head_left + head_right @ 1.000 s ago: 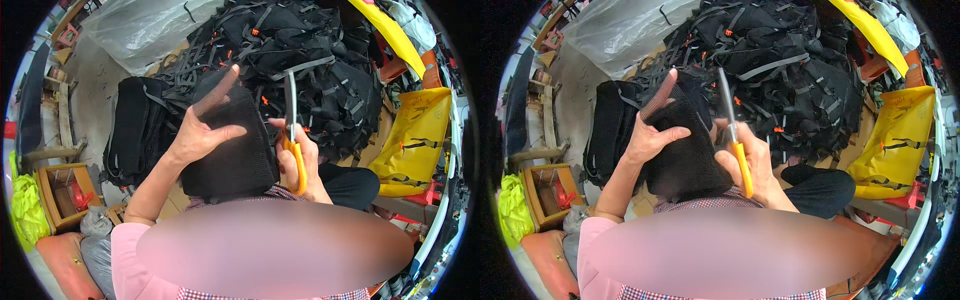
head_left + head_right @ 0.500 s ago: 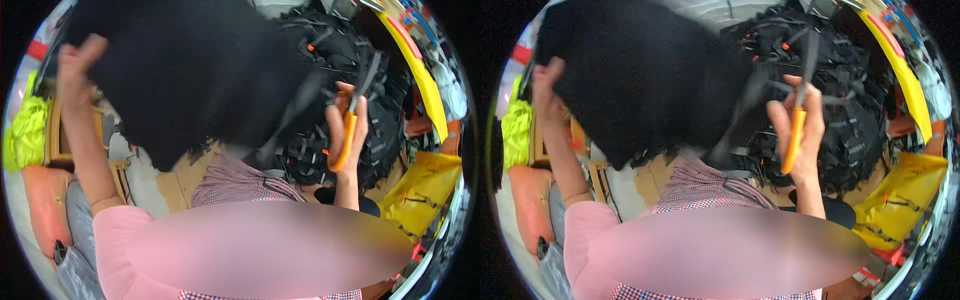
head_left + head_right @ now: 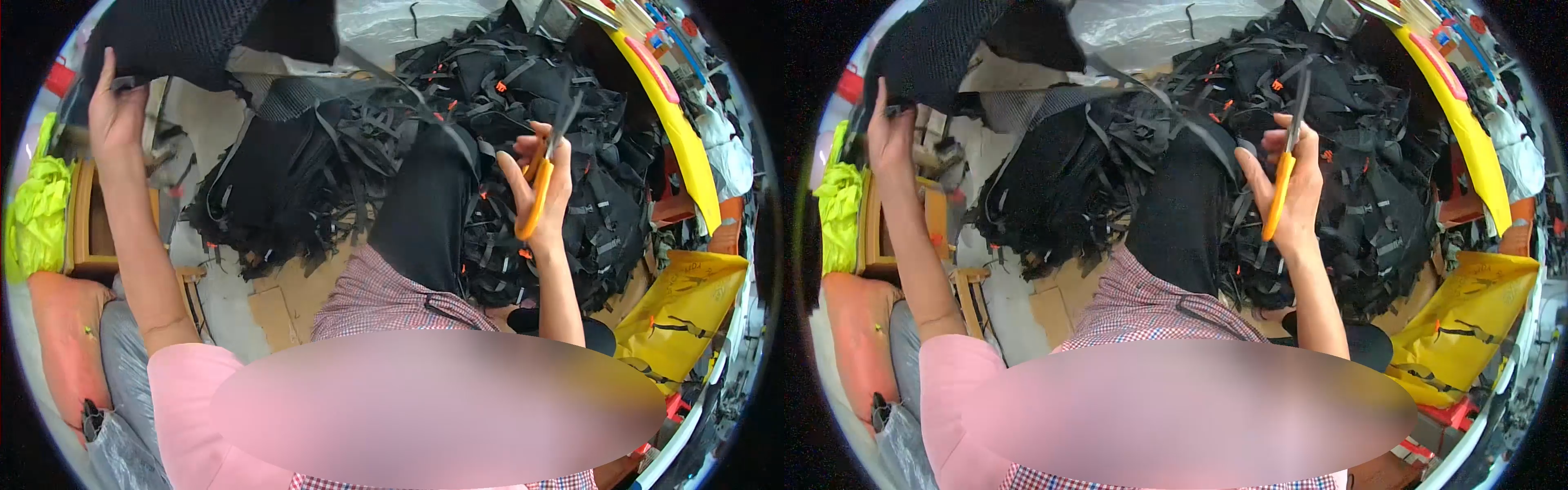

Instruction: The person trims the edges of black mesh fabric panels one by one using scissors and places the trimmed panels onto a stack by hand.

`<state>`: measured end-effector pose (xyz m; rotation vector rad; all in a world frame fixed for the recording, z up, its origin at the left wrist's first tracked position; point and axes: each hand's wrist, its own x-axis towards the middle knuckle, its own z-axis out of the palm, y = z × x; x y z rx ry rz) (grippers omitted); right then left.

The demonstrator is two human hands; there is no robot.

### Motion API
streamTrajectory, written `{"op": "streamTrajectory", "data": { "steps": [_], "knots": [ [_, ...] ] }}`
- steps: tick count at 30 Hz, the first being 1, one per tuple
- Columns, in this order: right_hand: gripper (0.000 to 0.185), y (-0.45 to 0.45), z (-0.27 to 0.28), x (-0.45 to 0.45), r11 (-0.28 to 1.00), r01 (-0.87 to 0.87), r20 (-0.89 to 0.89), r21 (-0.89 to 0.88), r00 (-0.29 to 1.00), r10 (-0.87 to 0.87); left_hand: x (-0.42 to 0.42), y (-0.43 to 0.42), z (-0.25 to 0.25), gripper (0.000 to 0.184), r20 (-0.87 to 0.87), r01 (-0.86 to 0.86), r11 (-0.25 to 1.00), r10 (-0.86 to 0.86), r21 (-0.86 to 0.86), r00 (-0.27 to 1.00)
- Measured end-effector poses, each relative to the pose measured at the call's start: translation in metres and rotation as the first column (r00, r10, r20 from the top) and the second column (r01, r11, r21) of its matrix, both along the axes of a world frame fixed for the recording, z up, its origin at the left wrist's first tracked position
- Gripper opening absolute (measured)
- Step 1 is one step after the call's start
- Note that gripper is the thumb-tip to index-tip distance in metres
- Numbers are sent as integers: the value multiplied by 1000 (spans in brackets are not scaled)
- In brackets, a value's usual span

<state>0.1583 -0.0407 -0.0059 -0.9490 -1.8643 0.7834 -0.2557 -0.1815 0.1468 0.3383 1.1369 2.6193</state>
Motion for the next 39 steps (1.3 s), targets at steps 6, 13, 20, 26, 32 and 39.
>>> {"op": "streamTrajectory", "data": {
  "steps": [6,13,20,26,32,39],
  "knots": [
    [57,62,-49,7,999,44,120,30,992,-47,0,-10,23,38,-155,-32,997,20,-74,988],
    [56,128,-61,3,989,24,217,146,974,-56,-70,-41,32,47,-509,-123,938,-63,-323,858],
    [35,176,-138,14,999,27,375,34,926,-38,-77,-46,53,52,-596,-170,909,-100,-379,796],
    [40,146,-209,136,998,58,446,-38,894,-35,-47,-29,63,55,-628,-248,876,-77,-413,774],
    [40,75,-190,151,989,-1,506,-146,859,76,-41,-16,59,60,-624,-249,864,-91,-437,776],
    [31,46,-145,140,921,183,513,-345,858,21,-60,-20,45,69,-589,-269,821,-99,-504,802]
  ]
}}
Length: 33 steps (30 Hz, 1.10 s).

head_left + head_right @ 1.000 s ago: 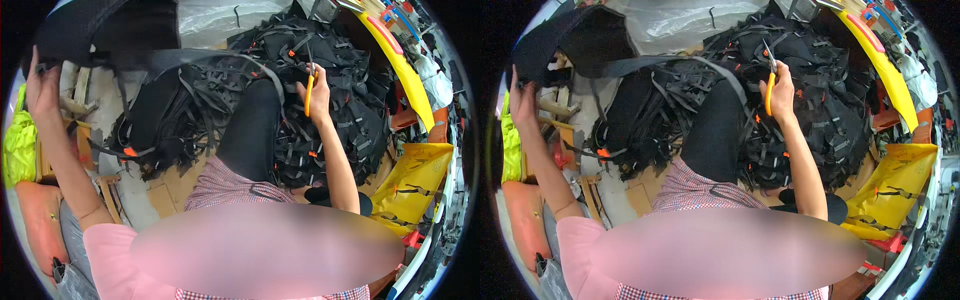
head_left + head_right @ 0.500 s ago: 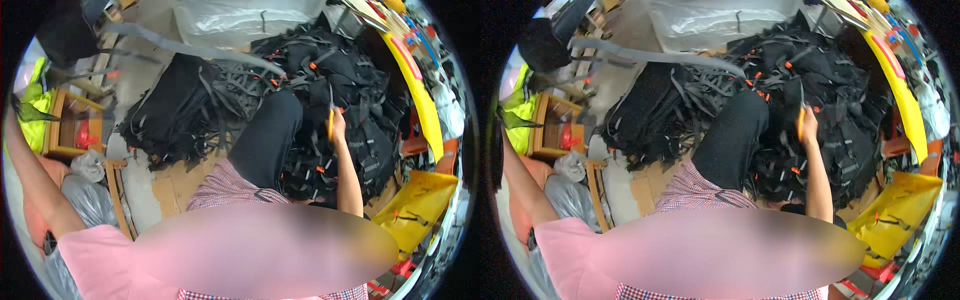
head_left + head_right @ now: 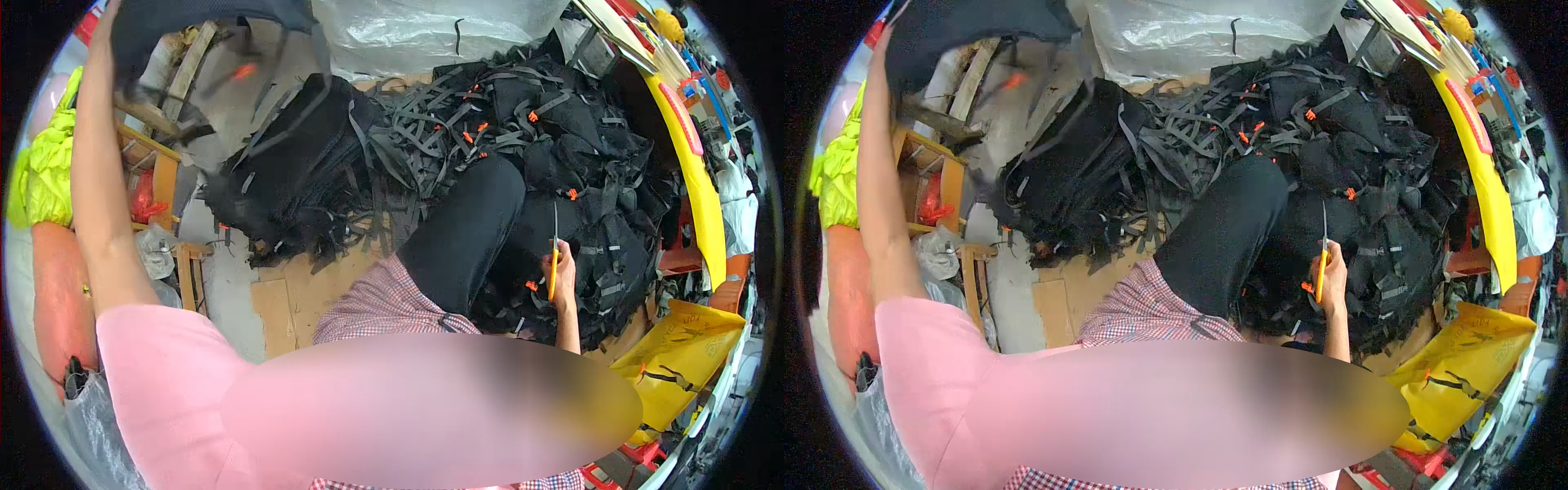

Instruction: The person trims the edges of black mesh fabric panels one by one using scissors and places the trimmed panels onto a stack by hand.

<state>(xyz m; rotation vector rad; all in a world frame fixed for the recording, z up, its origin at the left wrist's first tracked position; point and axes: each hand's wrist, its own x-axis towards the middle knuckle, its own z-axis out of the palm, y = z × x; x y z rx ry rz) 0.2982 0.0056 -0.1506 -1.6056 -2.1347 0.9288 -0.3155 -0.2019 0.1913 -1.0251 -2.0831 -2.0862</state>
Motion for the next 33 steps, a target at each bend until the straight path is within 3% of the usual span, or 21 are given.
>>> {"op": "streamTrajectory", "data": {
  "steps": [1,5,6,7,8,9,10,11,12,14,19,20,23,24,27,28,31,33],
  "knots": [
    [32,-3,10,-6,994,38,-36,-99,998,-42,-7,-7,-6,71,17,-17,1000,18,-21,1000],
    [34,-2,-8,-14,997,-57,-26,-61,998,56,-52,-49,-75,77,160,-157,956,200,-246,967],
    [34,-6,-7,-21,994,-89,-27,-64,996,87,-77,-65,-113,79,219,-176,917,265,-357,939],
    [34,-10,-5,-27,991,-120,-29,-66,993,118,-148,-91,-183,76,232,-156,848,308,-507,923],
    [34,-15,-2,-35,984,-104,-58,-144,994,96,-139,-103,-232,73,411,-2,917,180,-398,894],
    [34,-14,-14,-34,980,-144,-90,-135,987,133,-128,-108,-281,72,351,-184,843,395,-505,849],
    [34,-20,-14,-38,982,-149,-103,-117,985,137,-131,-121,-334,71,492,-24,866,306,-500,815],
    [34,-27,-12,-44,983,-151,-117,-101,983,139,-119,-124,-372,68,369,-145,762,460,-632,807],
    [34,-31,-10,-46,983,-157,-63,-90,986,152,-133,-134,-437,65,95,-319,573,577,-755,811],
    [36,-38,-9,-44,983,-143,-74,-115,988,135,-147,-138,-482,58,-132,-490,421,642,-763,756],
    [41,-47,-11,-28,986,-86,-11,-141,996,85,-93,-112,-458,46,207,-487,683,672,-545,711],
    [41,-48,-13,-26,985,-82,-46,-154,996,76,-69,-96,-427,51,263,-504,651,724,-568,638],
    [40,-56,-6,-35,978,-36,-80,-204,997,20,-64,-88,-438,54,277,-527,579,793,-622,543],
    [40,-59,-7,-37,972,-33,-110,-234,994,7,-90,-100,-486,56,60,-628,528,790,-571,610],
    [38,-66,-8,-40,974,-55,-78,-220,996,38,-70,-96,-484,57,-201,-485,433,554,-760,808],
    [37,-66,-10,-38,973,-70,-90,-221,995,51,-71,-92,-483,55,-240,-521,377,585,-766,775],
    [36,-69,-22,-32,967,-98,-117,-235,990,72,-80,-84,-486,56,58,-490,496,744,-717,666],
    [35,-69,-28,-30,965,-83,-121,-249,991,55,-83,-92,-480,56,-8,-484,456,722,-746,692]
  ]
}}
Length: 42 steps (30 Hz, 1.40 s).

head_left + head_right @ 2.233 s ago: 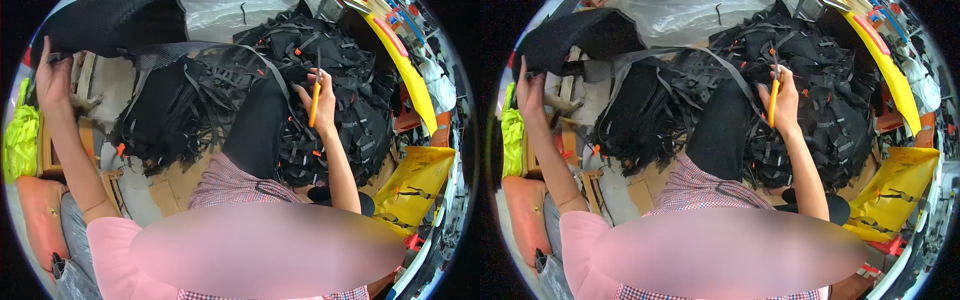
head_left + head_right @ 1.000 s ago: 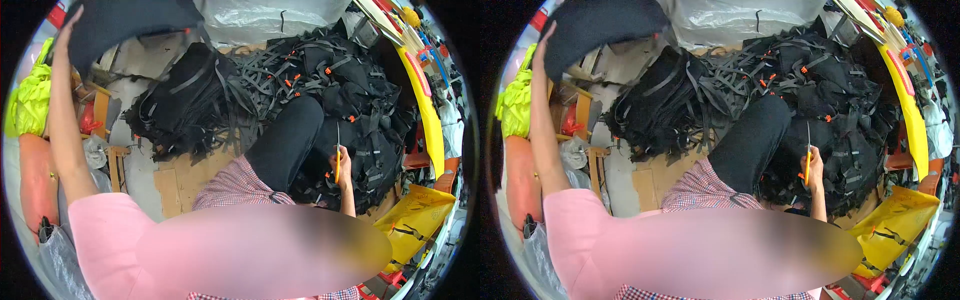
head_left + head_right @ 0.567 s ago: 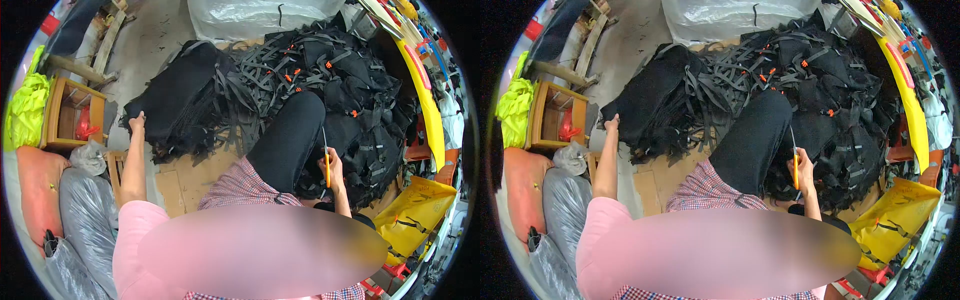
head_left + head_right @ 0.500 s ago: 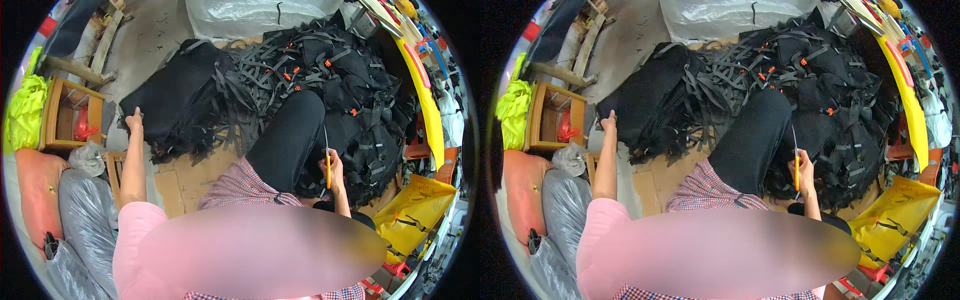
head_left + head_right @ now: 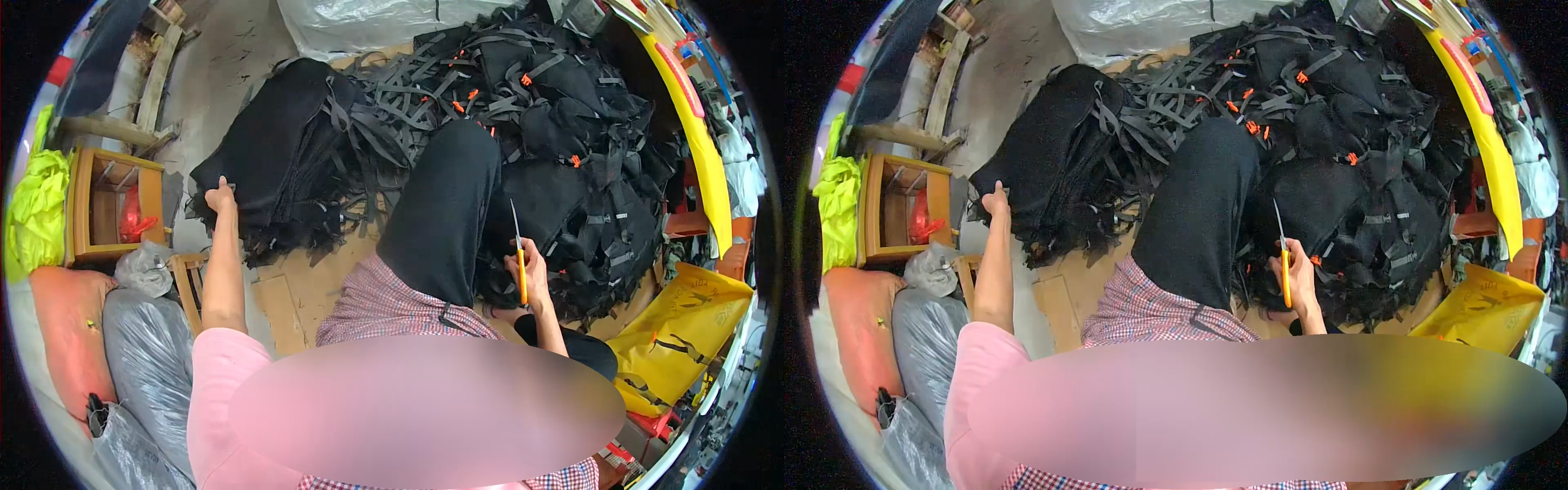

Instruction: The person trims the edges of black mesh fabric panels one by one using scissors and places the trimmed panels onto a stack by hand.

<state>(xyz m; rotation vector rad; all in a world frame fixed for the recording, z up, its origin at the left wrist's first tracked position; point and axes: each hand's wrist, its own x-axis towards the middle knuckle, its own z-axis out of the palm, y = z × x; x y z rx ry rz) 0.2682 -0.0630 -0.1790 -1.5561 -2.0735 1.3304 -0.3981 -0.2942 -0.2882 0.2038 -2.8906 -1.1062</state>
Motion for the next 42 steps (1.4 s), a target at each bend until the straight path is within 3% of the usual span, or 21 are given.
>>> {"op": "streamTrajectory", "data": {
  "steps": [2,4,5,7,10,11,14,16,19,22,24,26,28,30,32,34,36,38,39,41,42],
  "knots": [
    [35,0,2,0,999,38,23,-25,999,-37,-4,-13,10,60,-8,90,996,-90,12,996],
    [34,-1,0,1,998,58,18,-33,998,-57,-9,-31,15,65,121,-16,960,-18,278,992],
    [34,-1,-5,2,998,58,1,-27,998,-58,14,-33,50,77,187,82,990,-103,113,977],
    [35,0,-19,5,997,61,-21,-43,998,-62,44,-27,73,84,-302,163,858,-340,-487,891],
    [35,-7,-3,-16,963,160,-72,-217,981,-179,97,47,137,79,-407,492,659,-745,-569,528],
    [38,-8,-7,-19,961,169,-118,-218,973,-198,93,76,135,79,-384,533,590,-804,-606,454],
    [48,-10,13,-20,987,157,17,-42,987,-157,83,157,111,75,-266,547,327,-945,-771,190],
    [54,-10,20,-14,979,202,60,-34,978,-200,48,190,60,71,-201,619,222,-974,-753,104],
    [55,-15,23,3,962,269,100,-55,960,-263,21,192,-50,78,106,573,55,-964,-817,244],
    [54,-24,-1,32,901,434,33,3,900,-434,59,201,-44,78,105,588,72,-960,-806,261],
    [54,-13,20,38,821,569,115,-40,819,-562,52,203,-44,77,50,631,118,-969,-767,242],
    [53,-1,14,42,823,553,92,130,820,-565,55,204,-23,74,5,722,179,-969,-668,246],
    [53,11,-7,40,839,520,21,159,848,-529,64,207,-10,65,-367,815,370,-906,-446,210],
    [55,23,-33,36,878,464,-4,112,884,-467,87,216,14,56,-372,871,332,-908,-361,192],
    [59,37,-80,31,886,464,-314,3,842,-439,138,230,66,38,-311,941,260,-932,-216,186],
    [57,67,-86,11,865,494,-406,82,810,-424,168,253,95,31,-284,986,61,-953,155,104],
    [58,91,24,-18,905,395,-480,156,831,-280,205,280,142,29,-245,979,-29,-969,204,23],
    [56,115,109,-39,911,372,-661,179,731,-168,251,303,191,32,-230,932,-91,-973,350,-8],
    [56,116,158,-44,886,373,-696,275,713,-84,260,315,208,43,-102,911,-163,-986,380,-134],
    [56,116,231,-59,822,392,-780,413,619,97,263,328,220,51,-197,395,-377,-883,838,-425],
    [57,115,255,-64,794,406,-822,454,534,197,261,328,223,58,-272,243,-374,-889,895,-367]
  ]
}}
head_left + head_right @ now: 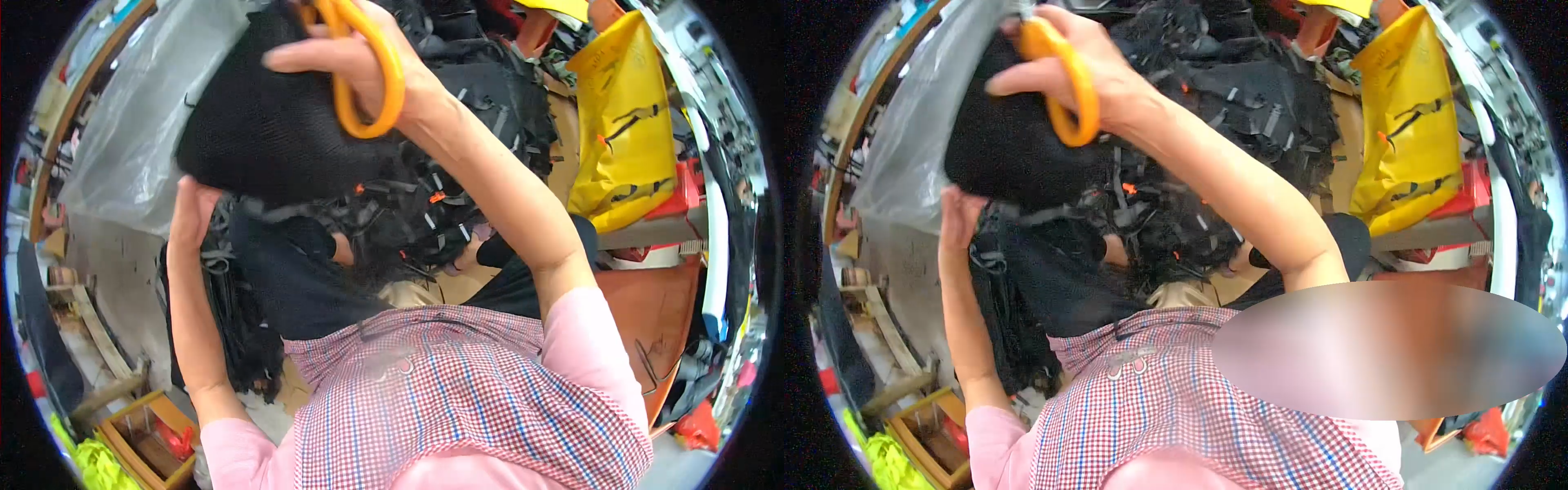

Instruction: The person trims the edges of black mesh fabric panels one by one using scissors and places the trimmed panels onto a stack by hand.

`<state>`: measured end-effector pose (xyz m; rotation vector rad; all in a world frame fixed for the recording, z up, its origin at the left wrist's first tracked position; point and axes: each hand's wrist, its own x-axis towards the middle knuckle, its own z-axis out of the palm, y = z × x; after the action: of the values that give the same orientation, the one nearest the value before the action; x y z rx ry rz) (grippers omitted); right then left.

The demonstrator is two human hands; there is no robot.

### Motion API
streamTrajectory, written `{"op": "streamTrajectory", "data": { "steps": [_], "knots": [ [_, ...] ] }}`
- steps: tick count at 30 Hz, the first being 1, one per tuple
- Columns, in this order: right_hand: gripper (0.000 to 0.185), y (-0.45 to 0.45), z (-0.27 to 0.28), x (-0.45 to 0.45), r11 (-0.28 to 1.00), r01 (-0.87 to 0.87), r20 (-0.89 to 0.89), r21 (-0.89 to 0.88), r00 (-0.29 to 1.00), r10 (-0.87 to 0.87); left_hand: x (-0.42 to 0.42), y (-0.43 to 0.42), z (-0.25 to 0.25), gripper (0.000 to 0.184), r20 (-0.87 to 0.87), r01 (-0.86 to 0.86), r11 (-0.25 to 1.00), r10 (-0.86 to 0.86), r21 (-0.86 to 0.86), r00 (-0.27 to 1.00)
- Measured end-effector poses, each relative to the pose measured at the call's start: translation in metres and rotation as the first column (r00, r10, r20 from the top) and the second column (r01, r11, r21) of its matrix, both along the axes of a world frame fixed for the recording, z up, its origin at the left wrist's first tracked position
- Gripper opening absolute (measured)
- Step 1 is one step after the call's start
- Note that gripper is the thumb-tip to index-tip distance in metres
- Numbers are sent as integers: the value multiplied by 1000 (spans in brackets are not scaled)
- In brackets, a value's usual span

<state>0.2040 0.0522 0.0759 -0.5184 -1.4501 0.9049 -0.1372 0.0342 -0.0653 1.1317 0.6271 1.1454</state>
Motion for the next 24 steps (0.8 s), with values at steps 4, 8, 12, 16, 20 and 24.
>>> {"op": "streamTrajectory", "data": {
  "steps": [4,8,12,16,20,24],
  "knots": [
    [51,-58,56,6,999,-10,131,33,991,6,55,-50,127,55,-17,-687,726,687,-33,726],
    [53,-96,21,-4,952,-225,2,-210,973,231,40,-92,145,46,-286,-734,638,766,233,576],
    [47,-150,-48,9,728,-301,-19,-615,929,369,59,-146,86,48,-400,-803,591,721,-73,566],
    [40,-195,-104,47,540,-217,-51,-813,951,306,62,-210,-3,47,-389,-644,702,526,-304,756],
    [37,-227,-111,78,512,-67,96,-857,953,286,40,-234,-26,65,-697,-782,551,439,-290,568],
    [38,-236,-101,87,525,-3,161,-851,950,267,77,-219,24,66,-550,-384,500,835,776,-26]
  ]
}}
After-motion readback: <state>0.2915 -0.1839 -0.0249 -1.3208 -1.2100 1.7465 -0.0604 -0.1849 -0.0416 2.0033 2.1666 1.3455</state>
